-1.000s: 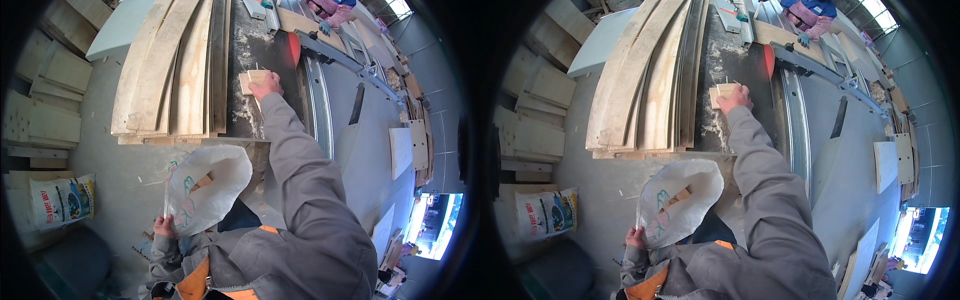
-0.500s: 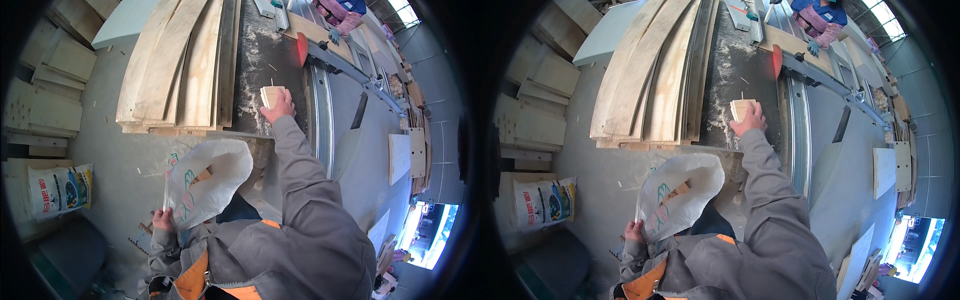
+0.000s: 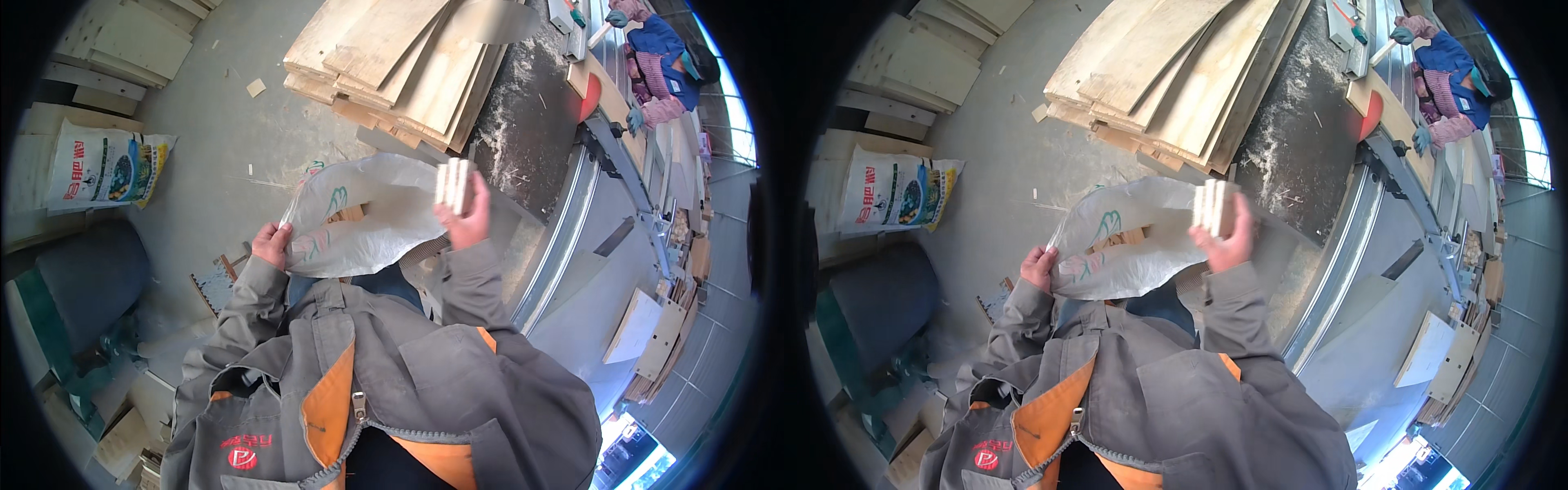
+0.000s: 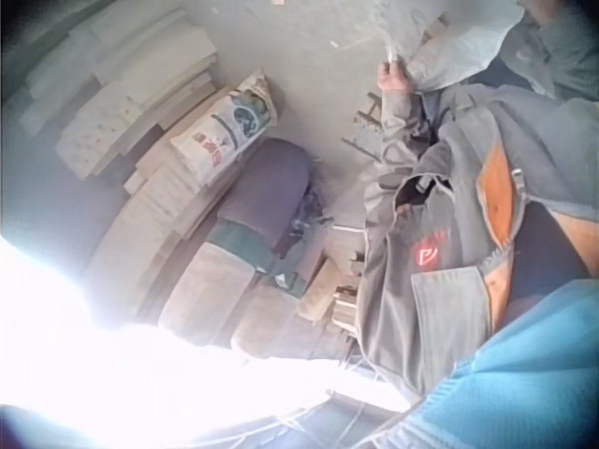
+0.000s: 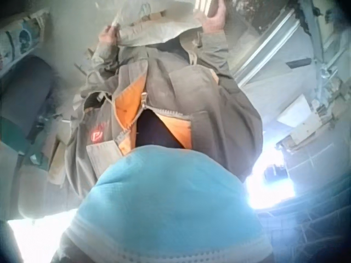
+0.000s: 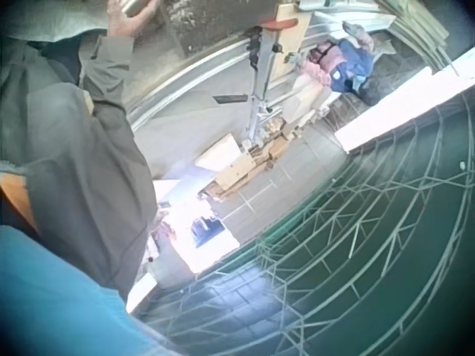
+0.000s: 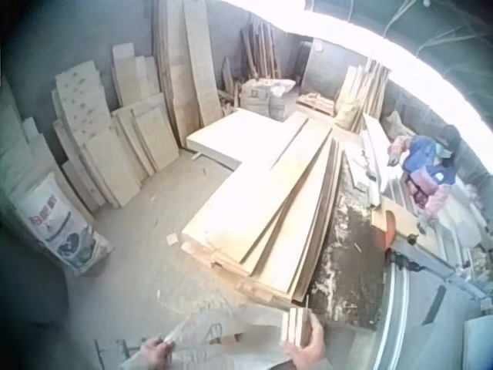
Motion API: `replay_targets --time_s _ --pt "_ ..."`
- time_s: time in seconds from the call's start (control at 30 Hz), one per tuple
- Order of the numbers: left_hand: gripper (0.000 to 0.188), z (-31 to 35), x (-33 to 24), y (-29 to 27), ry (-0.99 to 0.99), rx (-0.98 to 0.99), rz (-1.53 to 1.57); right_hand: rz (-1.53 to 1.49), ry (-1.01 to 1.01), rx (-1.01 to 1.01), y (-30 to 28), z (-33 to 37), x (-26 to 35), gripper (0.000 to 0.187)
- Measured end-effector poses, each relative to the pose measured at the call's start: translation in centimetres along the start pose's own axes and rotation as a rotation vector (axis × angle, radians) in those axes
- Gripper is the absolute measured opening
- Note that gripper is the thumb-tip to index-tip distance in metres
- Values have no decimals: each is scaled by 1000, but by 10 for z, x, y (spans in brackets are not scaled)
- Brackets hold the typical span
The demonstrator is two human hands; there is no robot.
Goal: The person repeatedly picks up small wood offcuts from the table saw surface and places them into a white plastic bag held in the left hand. The person also briefly handles a longer plank before resuming collection of the offcuts.
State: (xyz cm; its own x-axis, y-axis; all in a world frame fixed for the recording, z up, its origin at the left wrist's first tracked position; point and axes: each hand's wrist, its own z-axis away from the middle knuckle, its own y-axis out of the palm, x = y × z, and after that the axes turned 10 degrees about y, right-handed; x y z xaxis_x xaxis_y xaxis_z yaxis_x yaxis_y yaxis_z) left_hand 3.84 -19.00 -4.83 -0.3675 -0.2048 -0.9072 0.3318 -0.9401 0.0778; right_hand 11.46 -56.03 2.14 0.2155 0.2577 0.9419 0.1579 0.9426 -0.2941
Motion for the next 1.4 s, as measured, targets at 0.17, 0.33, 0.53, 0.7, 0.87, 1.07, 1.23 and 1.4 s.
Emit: replay_targets --time_s 0.17,0.33,0.53,0.7,0.87,1.07,1.23,1.4 --pt "21 -10 -6 6 31 45 77 220 68 71 35 31 -21 104" --pt "21 -7 -26 -1 130 34 -137 87 226 90 17 28 -13 83" --pt "18 -34 -1 -23 164 19 -53 110 347 106 14 46 -44 58" --pt "17 -39 -11 -13 139 55 -85 218 334 197 13 65 -54 52" --pt "16 -42 -15 -7 74 55 -97 214 293 64 -8 61 -48 44" --pt "16 -45 -17 -4 99 51 -158 396 246 -302 -63 15 -39 40" --pt "18 -42 -15 2 75 11 -189 727 21 -436 -113 -61 -27 47" --pt "19 -33 -24 20 80 -14 -294 895 -72 -509 -155 -166 2 68"
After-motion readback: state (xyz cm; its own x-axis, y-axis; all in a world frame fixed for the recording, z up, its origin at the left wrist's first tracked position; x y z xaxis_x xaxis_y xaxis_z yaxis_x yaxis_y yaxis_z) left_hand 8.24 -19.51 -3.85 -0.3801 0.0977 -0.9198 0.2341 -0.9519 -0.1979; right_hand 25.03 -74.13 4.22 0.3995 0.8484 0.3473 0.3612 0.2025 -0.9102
